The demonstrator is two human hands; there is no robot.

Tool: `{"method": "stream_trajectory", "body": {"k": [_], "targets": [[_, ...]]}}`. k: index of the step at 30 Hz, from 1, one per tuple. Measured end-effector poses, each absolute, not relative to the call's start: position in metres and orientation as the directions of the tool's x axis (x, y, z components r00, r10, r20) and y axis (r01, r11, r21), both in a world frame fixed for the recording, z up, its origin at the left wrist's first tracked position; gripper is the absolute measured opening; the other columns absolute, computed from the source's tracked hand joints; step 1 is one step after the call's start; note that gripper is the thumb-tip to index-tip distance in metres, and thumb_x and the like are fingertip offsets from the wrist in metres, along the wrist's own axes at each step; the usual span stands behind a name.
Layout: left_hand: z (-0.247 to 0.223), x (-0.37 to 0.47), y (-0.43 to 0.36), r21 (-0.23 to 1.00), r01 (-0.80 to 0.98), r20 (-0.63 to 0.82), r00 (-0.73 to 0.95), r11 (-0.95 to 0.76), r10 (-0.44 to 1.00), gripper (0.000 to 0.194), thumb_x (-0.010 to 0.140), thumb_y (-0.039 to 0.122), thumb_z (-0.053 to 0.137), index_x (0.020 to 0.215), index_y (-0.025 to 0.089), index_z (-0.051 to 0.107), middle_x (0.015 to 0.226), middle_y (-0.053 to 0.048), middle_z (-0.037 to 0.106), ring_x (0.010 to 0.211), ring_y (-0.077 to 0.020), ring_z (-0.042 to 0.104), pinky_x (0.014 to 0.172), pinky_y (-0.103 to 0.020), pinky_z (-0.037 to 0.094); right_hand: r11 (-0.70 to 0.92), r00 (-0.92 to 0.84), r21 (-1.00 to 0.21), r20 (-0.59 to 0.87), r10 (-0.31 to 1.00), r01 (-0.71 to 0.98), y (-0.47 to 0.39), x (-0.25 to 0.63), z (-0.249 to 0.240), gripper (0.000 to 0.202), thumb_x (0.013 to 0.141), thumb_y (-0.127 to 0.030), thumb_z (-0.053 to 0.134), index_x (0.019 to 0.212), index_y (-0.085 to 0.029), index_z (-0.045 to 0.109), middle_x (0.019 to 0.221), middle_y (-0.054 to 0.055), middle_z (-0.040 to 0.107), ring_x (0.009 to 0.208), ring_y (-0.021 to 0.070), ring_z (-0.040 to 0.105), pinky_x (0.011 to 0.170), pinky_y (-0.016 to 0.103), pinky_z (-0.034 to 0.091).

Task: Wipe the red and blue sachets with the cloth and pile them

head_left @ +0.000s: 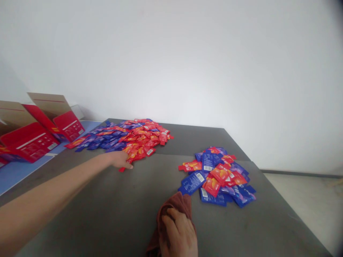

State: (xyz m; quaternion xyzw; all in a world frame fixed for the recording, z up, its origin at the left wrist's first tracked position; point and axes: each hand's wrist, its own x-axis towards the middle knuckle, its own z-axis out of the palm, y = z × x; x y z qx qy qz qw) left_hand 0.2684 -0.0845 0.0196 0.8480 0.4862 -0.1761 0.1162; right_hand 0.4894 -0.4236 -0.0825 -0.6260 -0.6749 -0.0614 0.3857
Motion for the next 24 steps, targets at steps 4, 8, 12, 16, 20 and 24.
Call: {"method": "stream_trajectory", "body": {"k": [4,8,12,16,20,24], "targets": [[0.005,0.271,-0.093,-0.042,0.877,-0.330,0.440,-0.479,0.835,0.050,0.071,0.062,0.063,0.069,0.013,0.071,0.084,-0.022,0.073,0.082,-0.0352,0.068,0.073,-0.037,0.051,0.183,0.117,-0.436,0.576,0.809,0.881,-0.423,0.487,-0.080,0.024,0.088,-0.023,0.056,0.108,-0.030,0.067,0.113,0.004,0.069,0.092,0.0231,0.065,0.078,0.036,0.049],[0.002,0.256,-0.096,-0.054,0.876,-0.291,0.445,-0.479,0.847,0.039,0.074,0.043,0.059,0.087,0.009,0.074,0.101,-0.026,0.073,0.093,-0.0367,0.069,0.080,-0.038,0.051,0.199,0.102,-0.423,0.591,0.800,0.884,-0.423,0.487,-0.080,0.023,0.088,-0.024,0.057,0.108,-0.029,0.066,0.113,0.004,0.069,0.093,0.0233,0.065,0.077,0.036,0.049],[0.010,0.238,-0.094,-0.006,0.882,-0.263,0.453,-0.471,0.852,0.037,0.072,0.034,0.055,0.095,0.011,0.072,0.104,-0.020,0.073,0.097,-0.0328,0.068,0.085,-0.035,0.049,0.231,0.079,-0.397,0.626,0.776,0.888,-0.423,0.489,-0.083,0.026,0.085,-0.022,0.058,0.108,-0.029,0.066,0.114,0.004,0.068,0.094,0.0232,0.065,0.076,0.035,0.050],[0.017,0.224,-0.095,0.081,0.897,-0.242,0.440,-0.434,0.865,0.035,0.074,0.037,0.050,0.092,0.016,0.071,0.098,-0.013,0.074,0.092,-0.0303,0.069,0.077,-0.033,0.050,0.235,0.086,-0.415,0.623,0.777,0.879,-0.422,0.489,-0.083,0.029,0.084,-0.021,0.057,0.110,-0.028,0.065,0.115,0.004,0.069,0.094,0.0239,0.064,0.077,0.036,0.049],[0.013,0.207,-0.097,0.250,0.909,-0.255,0.394,-0.333,0.883,0.040,0.078,0.044,0.047,0.096,0.018,0.072,0.094,-0.007,0.077,0.091,-0.0283,0.072,0.073,-0.031,0.053,0.242,0.088,-0.429,0.619,0.781,0.870,-0.421,0.488,-0.082,0.031,0.081,-0.018,0.057,0.109,-0.028,0.064,0.114,0.004,0.068,0.093,0.0237,0.063,0.077,0.036,0.049],[0.000,0.195,-0.100,0.563,0.827,-0.332,0.224,0.002,0.916,0.048,0.074,0.060,0.058,0.093,0.019,0.072,0.084,-0.007,0.079,0.082,-0.0296,0.074,0.067,-0.032,0.056,0.230,0.112,-0.458,0.607,0.787,0.859,-0.420,0.486,-0.076,0.029,0.081,-0.017,0.057,0.107,-0.028,0.064,0.114,0.003,0.068,0.094,0.0228,0.063,0.078,0.035,0.048]]}}
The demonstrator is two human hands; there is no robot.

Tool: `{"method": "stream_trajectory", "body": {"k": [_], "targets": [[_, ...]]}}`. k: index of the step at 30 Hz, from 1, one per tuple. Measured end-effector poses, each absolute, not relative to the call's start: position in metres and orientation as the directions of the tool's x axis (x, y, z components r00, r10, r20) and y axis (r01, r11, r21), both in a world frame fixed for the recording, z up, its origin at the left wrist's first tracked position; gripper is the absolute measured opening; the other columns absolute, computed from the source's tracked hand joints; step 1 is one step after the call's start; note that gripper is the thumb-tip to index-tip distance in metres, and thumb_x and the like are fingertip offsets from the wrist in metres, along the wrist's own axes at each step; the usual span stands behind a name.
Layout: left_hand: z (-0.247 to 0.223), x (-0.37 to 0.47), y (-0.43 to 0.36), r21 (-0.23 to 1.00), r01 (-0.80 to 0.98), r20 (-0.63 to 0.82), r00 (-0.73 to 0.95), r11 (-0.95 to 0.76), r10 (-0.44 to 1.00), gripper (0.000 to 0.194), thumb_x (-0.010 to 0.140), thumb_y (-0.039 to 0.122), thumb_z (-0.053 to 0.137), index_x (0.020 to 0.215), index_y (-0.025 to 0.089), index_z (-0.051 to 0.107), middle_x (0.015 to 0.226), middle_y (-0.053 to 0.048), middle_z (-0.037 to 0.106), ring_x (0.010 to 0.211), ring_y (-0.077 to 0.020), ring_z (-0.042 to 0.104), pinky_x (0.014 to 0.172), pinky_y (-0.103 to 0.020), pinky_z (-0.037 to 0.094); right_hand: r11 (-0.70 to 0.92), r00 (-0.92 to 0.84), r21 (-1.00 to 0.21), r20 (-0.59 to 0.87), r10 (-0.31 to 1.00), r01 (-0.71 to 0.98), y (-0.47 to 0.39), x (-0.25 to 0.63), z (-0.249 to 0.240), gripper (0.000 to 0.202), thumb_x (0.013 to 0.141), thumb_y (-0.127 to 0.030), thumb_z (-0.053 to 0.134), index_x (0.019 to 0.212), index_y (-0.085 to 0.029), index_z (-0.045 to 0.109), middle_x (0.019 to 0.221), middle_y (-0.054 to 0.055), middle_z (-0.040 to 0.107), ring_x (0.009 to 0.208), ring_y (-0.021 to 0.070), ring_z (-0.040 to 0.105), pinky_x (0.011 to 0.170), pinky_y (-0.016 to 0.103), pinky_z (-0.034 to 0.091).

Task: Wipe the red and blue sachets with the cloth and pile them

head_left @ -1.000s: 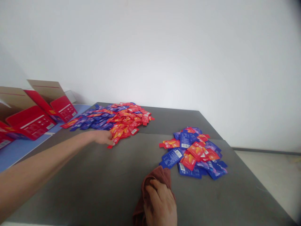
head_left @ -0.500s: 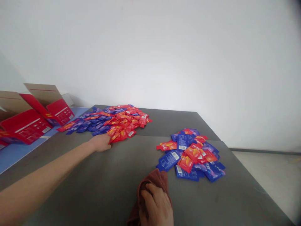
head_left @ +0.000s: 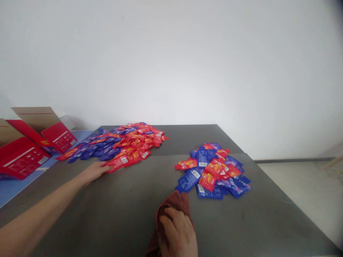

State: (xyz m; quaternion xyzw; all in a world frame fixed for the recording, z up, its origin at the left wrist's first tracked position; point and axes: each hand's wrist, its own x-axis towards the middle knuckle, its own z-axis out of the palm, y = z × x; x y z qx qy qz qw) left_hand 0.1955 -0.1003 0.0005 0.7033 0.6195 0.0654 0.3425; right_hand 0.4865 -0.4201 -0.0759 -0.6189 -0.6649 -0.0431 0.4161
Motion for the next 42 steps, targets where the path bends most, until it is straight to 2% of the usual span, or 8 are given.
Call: {"method": "stream_trajectory", "body": {"k": [7,16,20,25,30,34,37,42], "targets": [[0.008,0.209,-0.123,0.624,0.778,-0.374,0.377,-0.071,0.847,0.050,0.070,0.068,0.065,0.080,0.019,0.069,0.077,-0.004,0.075,0.076,-0.0258,0.068,0.065,-0.029,0.051,0.211,0.176,-0.506,0.613,0.770,0.836,-0.423,0.483,-0.065,0.029,0.082,-0.014,0.056,0.105,-0.028,0.066,0.113,0.002,0.069,0.096,0.0223,0.062,0.081,0.036,0.048],[0.012,0.272,-0.218,0.788,0.586,-0.486,0.780,-0.188,0.394,0.033,0.082,0.047,0.063,0.072,0.016,0.068,0.066,0.001,0.060,0.062,-0.0152,0.052,0.060,-0.023,0.039,0.220,0.129,-0.570,0.508,0.852,0.791,-0.428,0.491,-0.044,0.039,0.083,-0.010,0.056,0.117,-0.026,0.064,0.121,0.006,0.064,0.109,0.0214,0.059,0.094,0.036,0.049],[-0.014,0.294,-0.236,0.820,0.549,-0.412,0.761,-0.159,0.501,0.030,0.083,0.043,0.060,0.075,0.016,0.068,0.066,0.001,0.062,0.065,-0.0165,0.054,0.060,-0.023,0.039,0.254,0.060,-0.532,0.503,0.862,0.807,-0.403,0.460,-0.031,0.036,0.084,-0.016,0.064,0.118,-0.024,0.060,0.122,0.006,0.063,0.107,0.0239,0.057,0.093,0.040,0.048],[-0.031,0.297,-0.248,0.736,0.591,-0.250,0.690,-0.330,0.679,0.023,0.085,0.035,0.056,0.077,0.017,0.067,0.072,0.000,0.065,0.071,-0.0183,0.059,0.063,-0.024,0.040,0.132,-0.007,-0.316,0.369,0.929,0.939,-0.367,0.431,-0.036,0.006,0.093,-0.026,0.062,0.098,-0.023,0.062,0.107,0.005,0.065,0.094,0.0251,0.056,0.080,0.040,0.045],[-0.033,0.286,-0.263,0.721,0.494,-0.052,0.738,-0.486,0.673,0.027,0.094,0.032,0.050,0.077,0.018,0.065,0.083,-0.001,0.065,0.079,-0.0176,0.061,0.076,-0.027,0.043,-0.042,0.071,-0.145,0.204,0.976,0.988,-0.363,0.494,-0.026,0.011,0.094,-0.015,0.057,0.092,-0.023,0.065,0.099,0.006,0.064,0.095,0.0243,0.054,0.080,0.037,0.042],[-0.037,0.281,-0.265,0.762,0.437,-0.020,0.754,-0.479,0.657,0.026,0.096,0.033,0.050,0.079,0.019,0.064,0.087,-0.001,0.066,0.082,-0.0174,0.062,0.079,-0.026,0.044,-0.153,0.190,-0.170,0.233,0.954,0.973,-0.375,0.508,-0.001,0.009,0.093,-0.018,0.060,0.097,-0.023,0.066,0.107,0.007,0.063,0.099,0.0231,0.054,0.087,0.036,0.041],[-0.040,0.280,-0.263,0.782,0.429,-0.032,0.752,-0.452,0.659,0.027,0.097,0.036,0.050,0.083,0.019,0.066,0.086,-0.001,0.067,0.083,-0.0181,0.062,0.079,-0.027,0.045,-0.035,0.111,-0.247,0.302,0.947,0.968,-0.380,0.468,-0.001,0.010,0.092,-0.028,0.065,0.102,-0.025,0.065,0.114,0.006,0.062,0.099,0.0234,0.054,0.085,0.036,0.042],[-0.040,0.282,-0.265,0.751,0.453,-0.020,0.743,-0.480,0.669,0.023,0.095,0.035,0.053,0.083,0.020,0.065,0.087,-0.001,0.067,0.085,-0.0184,0.062,0.081,-0.028,0.045,-0.073,0.104,-0.183,0.171,0.980,0.980,-0.374,0.460,-0.019,0.008,0.095,-0.022,0.058,0.092,-0.024,0.066,0.100,0.006,0.064,0.095,0.0241,0.055,0.076,0.035,0.042]]}}
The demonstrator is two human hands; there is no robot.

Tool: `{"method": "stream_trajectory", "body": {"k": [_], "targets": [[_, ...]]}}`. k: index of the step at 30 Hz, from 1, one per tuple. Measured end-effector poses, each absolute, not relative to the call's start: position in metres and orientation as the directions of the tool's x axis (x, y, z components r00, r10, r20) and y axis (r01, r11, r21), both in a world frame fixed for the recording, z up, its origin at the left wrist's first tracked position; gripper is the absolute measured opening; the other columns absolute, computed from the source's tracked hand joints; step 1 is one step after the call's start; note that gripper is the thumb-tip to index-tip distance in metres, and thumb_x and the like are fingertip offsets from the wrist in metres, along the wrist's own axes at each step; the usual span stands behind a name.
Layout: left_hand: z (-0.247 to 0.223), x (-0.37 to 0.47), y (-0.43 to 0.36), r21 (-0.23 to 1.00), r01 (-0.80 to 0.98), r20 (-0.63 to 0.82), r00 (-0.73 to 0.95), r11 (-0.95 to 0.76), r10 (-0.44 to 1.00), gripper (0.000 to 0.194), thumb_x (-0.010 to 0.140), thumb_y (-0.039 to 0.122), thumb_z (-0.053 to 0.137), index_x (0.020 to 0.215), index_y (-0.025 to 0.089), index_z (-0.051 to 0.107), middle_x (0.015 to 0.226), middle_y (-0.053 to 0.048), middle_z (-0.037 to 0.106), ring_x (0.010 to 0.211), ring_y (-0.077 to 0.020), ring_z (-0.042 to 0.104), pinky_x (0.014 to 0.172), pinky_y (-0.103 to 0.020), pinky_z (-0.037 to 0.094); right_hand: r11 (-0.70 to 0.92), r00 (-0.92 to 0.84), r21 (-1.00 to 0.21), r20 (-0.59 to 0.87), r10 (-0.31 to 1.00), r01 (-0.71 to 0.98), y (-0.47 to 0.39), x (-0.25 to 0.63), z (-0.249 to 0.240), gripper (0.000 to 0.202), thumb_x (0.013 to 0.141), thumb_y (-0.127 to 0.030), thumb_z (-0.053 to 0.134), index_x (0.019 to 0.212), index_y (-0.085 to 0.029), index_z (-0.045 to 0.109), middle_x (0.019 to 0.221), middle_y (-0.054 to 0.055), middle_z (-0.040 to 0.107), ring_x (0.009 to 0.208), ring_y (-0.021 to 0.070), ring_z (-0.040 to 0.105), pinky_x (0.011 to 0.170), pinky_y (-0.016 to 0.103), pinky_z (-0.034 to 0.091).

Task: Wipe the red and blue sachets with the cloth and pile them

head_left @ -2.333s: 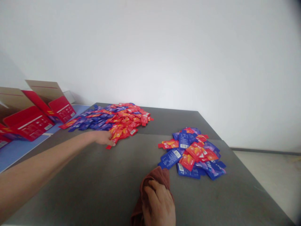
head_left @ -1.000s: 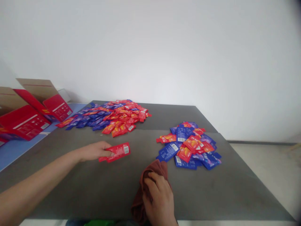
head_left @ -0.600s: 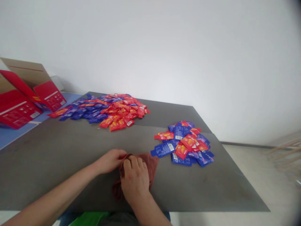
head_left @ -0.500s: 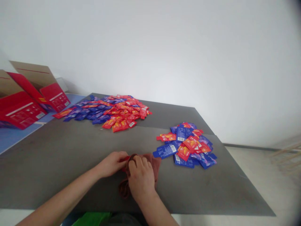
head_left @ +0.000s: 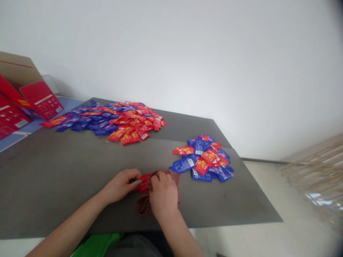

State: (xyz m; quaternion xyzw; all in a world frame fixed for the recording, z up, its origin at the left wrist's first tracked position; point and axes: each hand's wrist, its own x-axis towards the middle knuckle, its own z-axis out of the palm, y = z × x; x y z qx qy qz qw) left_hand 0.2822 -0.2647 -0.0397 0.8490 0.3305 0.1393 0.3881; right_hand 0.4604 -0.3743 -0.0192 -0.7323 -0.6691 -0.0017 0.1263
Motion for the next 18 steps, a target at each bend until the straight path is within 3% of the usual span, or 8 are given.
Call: {"method": "stream_trajectory", "body": {"k": [3,5,8,11,15,18], "targets": [[-0.040,0.281,-0.265,0.741,0.456,-0.018,0.748,-0.493,0.664,0.023,0.094,0.033,0.053,0.078,0.020,0.063,0.087,0.000,0.066,0.081,-0.0173,0.061,0.077,-0.027,0.044,-0.235,0.256,-0.145,0.147,0.955,0.961,-0.377,0.498,-0.012,0.011,0.092,-0.017,0.059,0.094,-0.023,0.067,0.100,0.006,0.065,0.095,0.0239,0.056,0.079,0.035,0.042],[-0.040,0.281,-0.264,0.753,0.450,-0.028,0.751,-0.480,0.660,0.023,0.094,0.032,0.052,0.077,0.020,0.062,0.087,0.000,0.065,0.081,-0.0169,0.061,0.077,-0.026,0.044,-0.266,0.298,-0.170,0.205,0.932,0.949,-0.382,0.505,-0.003,0.009,0.093,-0.020,0.060,0.097,-0.024,0.067,0.106,0.006,0.064,0.096,0.0235,0.055,0.081,0.035,0.042],[-0.039,0.282,-0.263,0.757,0.455,-0.039,0.747,-0.469,0.663,0.023,0.095,0.035,0.052,0.081,0.020,0.063,0.087,0.000,0.066,0.083,-0.0177,0.062,0.078,-0.026,0.045,-0.148,0.208,-0.212,0.297,0.932,0.966,-0.385,0.482,-0.001,0.008,0.096,-0.028,0.060,0.101,-0.026,0.065,0.114,0.006,0.063,0.100,0.0234,0.054,0.083,0.035,0.042],[-0.038,0.284,-0.263,0.747,0.462,-0.037,0.747,-0.478,0.664,0.024,0.095,0.036,0.052,0.082,0.021,0.065,0.088,-0.001,0.067,0.085,-0.0183,0.062,0.081,-0.027,0.046,-0.008,0.054,-0.191,0.236,0.970,0.981,-0.379,0.467,-0.012,0.009,0.096,-0.026,0.057,0.095,-0.025,0.066,0.104,0.005,0.064,0.097,0.0234,0.054,0.079,0.035,0.042],[-0.037,0.284,-0.265,0.731,0.477,-0.033,0.739,-0.488,0.673,0.023,0.094,0.034,0.051,0.079,0.020,0.064,0.091,-0.001,0.068,0.085,-0.0180,0.062,0.081,-0.026,0.046,-0.229,0.249,-0.145,0.138,0.959,0.962,-0.375,0.505,-0.012,0.012,0.093,-0.018,0.058,0.091,-0.023,0.068,0.098,0.006,0.064,0.095,0.0241,0.054,0.079,0.035,0.041],[-0.037,0.284,-0.264,0.727,0.493,-0.049,0.732,-0.478,0.680,0.022,0.093,0.034,0.051,0.080,0.021,0.064,0.090,-0.001,0.068,0.084,-0.0180,0.062,0.079,-0.026,0.047,-0.236,0.277,-0.198,0.217,0.936,0.951,-0.381,0.515,0.002,0.008,0.092,-0.021,0.061,0.096,-0.024,0.067,0.106,0.006,0.063,0.096,0.0232,0.054,0.083,0.035,0.041]]}}
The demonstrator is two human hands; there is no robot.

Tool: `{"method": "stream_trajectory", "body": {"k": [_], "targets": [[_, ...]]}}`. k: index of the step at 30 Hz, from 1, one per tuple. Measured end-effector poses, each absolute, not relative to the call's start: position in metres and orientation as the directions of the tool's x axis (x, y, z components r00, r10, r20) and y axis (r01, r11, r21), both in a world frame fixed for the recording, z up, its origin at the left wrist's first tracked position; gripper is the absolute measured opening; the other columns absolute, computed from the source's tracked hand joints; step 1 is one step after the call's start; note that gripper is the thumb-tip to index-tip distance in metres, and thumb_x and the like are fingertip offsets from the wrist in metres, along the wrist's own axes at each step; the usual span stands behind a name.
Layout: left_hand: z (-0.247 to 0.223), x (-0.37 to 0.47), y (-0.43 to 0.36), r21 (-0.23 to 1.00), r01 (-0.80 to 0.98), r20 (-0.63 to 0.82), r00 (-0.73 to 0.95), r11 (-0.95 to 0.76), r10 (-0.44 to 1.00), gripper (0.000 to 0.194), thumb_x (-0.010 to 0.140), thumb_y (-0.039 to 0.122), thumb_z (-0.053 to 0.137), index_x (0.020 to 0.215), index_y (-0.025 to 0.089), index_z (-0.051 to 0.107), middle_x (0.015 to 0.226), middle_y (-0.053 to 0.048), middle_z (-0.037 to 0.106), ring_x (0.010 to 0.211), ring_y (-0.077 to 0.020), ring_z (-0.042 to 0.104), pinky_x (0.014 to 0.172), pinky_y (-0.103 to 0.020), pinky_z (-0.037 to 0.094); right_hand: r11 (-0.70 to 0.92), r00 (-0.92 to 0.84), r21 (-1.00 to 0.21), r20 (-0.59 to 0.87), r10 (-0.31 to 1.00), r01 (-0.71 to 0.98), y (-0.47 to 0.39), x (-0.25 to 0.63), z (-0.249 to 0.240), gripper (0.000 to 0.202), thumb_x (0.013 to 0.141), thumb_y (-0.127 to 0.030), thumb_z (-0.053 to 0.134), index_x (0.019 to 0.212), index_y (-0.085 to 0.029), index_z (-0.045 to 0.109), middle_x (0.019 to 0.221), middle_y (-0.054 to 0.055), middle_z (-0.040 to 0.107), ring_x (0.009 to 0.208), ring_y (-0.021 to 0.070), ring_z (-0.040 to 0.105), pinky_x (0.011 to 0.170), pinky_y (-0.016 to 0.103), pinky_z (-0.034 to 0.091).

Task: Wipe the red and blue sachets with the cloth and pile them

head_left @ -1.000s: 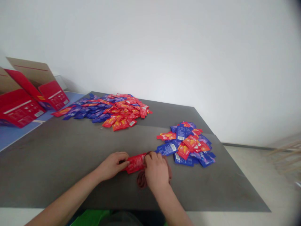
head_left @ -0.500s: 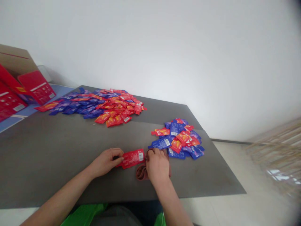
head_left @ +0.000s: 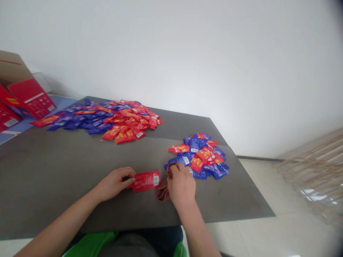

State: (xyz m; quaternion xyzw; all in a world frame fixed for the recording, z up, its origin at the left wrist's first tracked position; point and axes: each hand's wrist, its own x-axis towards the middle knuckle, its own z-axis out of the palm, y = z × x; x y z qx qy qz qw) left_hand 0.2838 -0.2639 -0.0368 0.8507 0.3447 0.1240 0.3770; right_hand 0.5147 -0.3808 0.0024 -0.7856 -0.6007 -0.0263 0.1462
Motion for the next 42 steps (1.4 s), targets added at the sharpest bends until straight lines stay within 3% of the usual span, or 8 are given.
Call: {"method": "stream_trajectory", "body": {"k": [3,6,12,19,25,33,38,42], "targets": [[-0.037,0.285,-0.263,0.729,0.501,-0.069,0.732,-0.467,0.677,0.023,0.094,0.035,0.050,0.084,0.021,0.065,0.088,-0.001,0.069,0.084,-0.0183,0.063,0.080,-0.026,0.047,-0.056,0.133,-0.257,0.295,0.946,0.965,-0.384,0.482,0.004,0.008,0.095,-0.029,0.060,0.100,-0.025,0.065,0.111,0.006,0.062,0.101,0.0237,0.054,0.084,0.036,0.042],[-0.036,0.286,-0.263,0.724,0.495,-0.059,0.739,-0.481,0.671,0.025,0.095,0.038,0.050,0.086,0.021,0.067,0.090,-0.002,0.069,0.087,-0.0190,0.063,0.082,-0.027,0.047,0.053,0.002,-0.248,0.214,0.977,0.967,-0.378,0.462,-0.009,0.009,0.097,-0.028,0.057,0.095,-0.025,0.066,0.104,0.005,0.064,0.098,0.0239,0.055,0.078,0.036,0.042],[-0.036,0.285,-0.264,0.708,0.496,-0.039,0.738,-0.502,0.673,0.025,0.095,0.035,0.051,0.080,0.020,0.065,0.092,-0.001,0.069,0.085,-0.0177,0.063,0.080,-0.026,0.046,-0.246,0.274,-0.186,0.142,0.951,0.951,-0.373,0.523,-0.007,0.009,0.091,-0.020,0.061,0.095,-0.024,0.069,0.102,0.007,0.064,0.095,0.0234,0.055,0.084,0.036,0.041],[-0.037,0.286,-0.263,0.707,0.503,-0.057,0.742,-0.498,0.668,0.026,0.096,0.036,0.049,0.084,0.020,0.067,0.090,-0.001,0.069,0.086,-0.0181,0.063,0.081,-0.026,0.046,0.054,-0.005,-0.253,0.191,0.982,0.966,-0.375,0.474,-0.009,0.009,0.095,-0.028,0.058,0.094,-0.025,0.066,0.101,0.004,0.064,0.096,0.0230,0.054,0.078,0.034,0.042],[-0.033,0.287,-0.265,0.713,0.493,-0.043,0.740,-0.498,0.671,0.025,0.095,0.035,0.050,0.081,0.020,0.064,0.092,-0.002,0.069,0.086,-0.0178,0.063,0.081,-0.026,0.047,-0.255,0.272,-0.176,0.080,0.959,0.951,-0.372,0.534,-0.013,0.011,0.089,-0.018,0.062,0.095,-0.024,0.069,0.102,0.006,0.064,0.095,0.0221,0.056,0.076,0.032,0.041],[-0.034,0.287,-0.265,0.697,0.516,-0.048,0.726,-0.498,0.686,0.024,0.094,0.034,0.050,0.081,0.021,0.065,0.089,-0.001,0.069,0.085,-0.0184,0.063,0.081,-0.027,0.047,0.077,-0.023,-0.259,0.207,0.978,0.963,-0.376,0.493,-0.007,0.005,0.093,-0.029,0.063,0.095,-0.026,0.067,0.107,0.003,0.065,0.099,0.0216,0.055,0.084,0.033,0.041],[-0.036,0.286,-0.266,0.706,0.498,-0.030,0.731,-0.503,0.681,0.021,0.093,0.031,0.051,0.079,0.021,0.063,0.091,-0.001,0.068,0.085,-0.0174,0.063,0.082,-0.027,0.047,-0.185,0.199,-0.165,0.074,0.977,0.969,-0.366,0.527,-0.014,0.011,0.093,-0.020,0.059,0.094,-0.022,0.070,0.099,0.007,0.066,0.097,0.0232,0.055,0.085,0.035,0.041],[-0.038,0.286,-0.268,0.691,0.505,-0.021,0.730,-0.517,0.684,0.021,0.093,0.029,0.051,0.075,0.020,0.060,0.090,-0.001,0.067,0.083,-0.0169,0.062,0.081,-0.027,0.046,-0.102,0.119,-0.174,0.089,0.989,0.979,-0.376,0.538,-0.015,0.007,0.090,-0.022,0.065,0.094,-0.025,0.069,0.103,0.005,0.065,0.099,0.0231,0.055,0.087,0.034,0.040]]}}
